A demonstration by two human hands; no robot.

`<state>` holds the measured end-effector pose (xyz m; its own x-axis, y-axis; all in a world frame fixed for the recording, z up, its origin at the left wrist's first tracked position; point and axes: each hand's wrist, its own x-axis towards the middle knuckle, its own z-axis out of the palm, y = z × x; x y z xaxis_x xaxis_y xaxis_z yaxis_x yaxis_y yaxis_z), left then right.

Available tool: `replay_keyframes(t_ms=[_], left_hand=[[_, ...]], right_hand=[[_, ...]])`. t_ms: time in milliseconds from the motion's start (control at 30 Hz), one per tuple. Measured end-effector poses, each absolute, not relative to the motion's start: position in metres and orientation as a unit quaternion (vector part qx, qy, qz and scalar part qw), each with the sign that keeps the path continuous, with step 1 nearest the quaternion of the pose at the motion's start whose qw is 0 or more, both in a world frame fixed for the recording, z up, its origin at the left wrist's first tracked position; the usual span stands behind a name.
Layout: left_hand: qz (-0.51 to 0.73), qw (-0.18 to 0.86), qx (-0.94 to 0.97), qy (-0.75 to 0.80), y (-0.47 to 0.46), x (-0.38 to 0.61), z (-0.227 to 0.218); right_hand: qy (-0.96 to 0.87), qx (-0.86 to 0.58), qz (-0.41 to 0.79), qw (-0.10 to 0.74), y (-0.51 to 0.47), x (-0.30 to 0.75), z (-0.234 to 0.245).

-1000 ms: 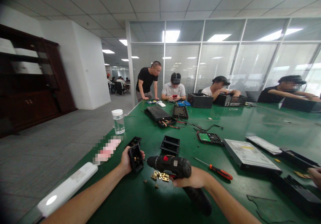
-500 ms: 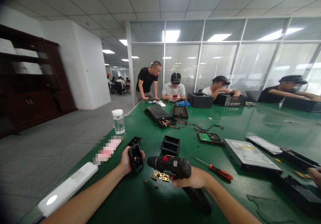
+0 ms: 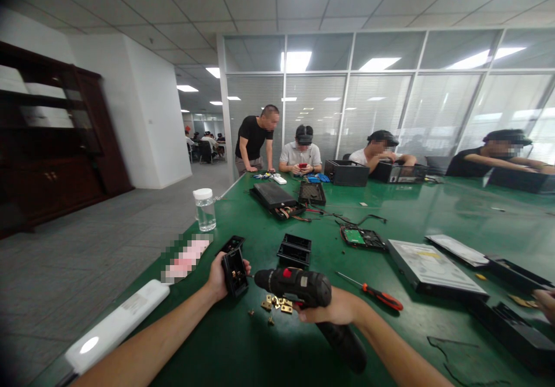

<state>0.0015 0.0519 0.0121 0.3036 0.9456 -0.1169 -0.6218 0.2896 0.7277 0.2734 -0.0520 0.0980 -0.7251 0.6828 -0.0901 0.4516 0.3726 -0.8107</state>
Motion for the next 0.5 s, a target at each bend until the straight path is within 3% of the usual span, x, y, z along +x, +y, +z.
replay_keyframes(t_ms=[500], left_hand=[[0.526,0.756,0.278,0.274,0.0526,0.0016,0.0125]], right_hand=[[-0.82,-0.334,0.441,0.144,-0.051,0.2725,0.098]])
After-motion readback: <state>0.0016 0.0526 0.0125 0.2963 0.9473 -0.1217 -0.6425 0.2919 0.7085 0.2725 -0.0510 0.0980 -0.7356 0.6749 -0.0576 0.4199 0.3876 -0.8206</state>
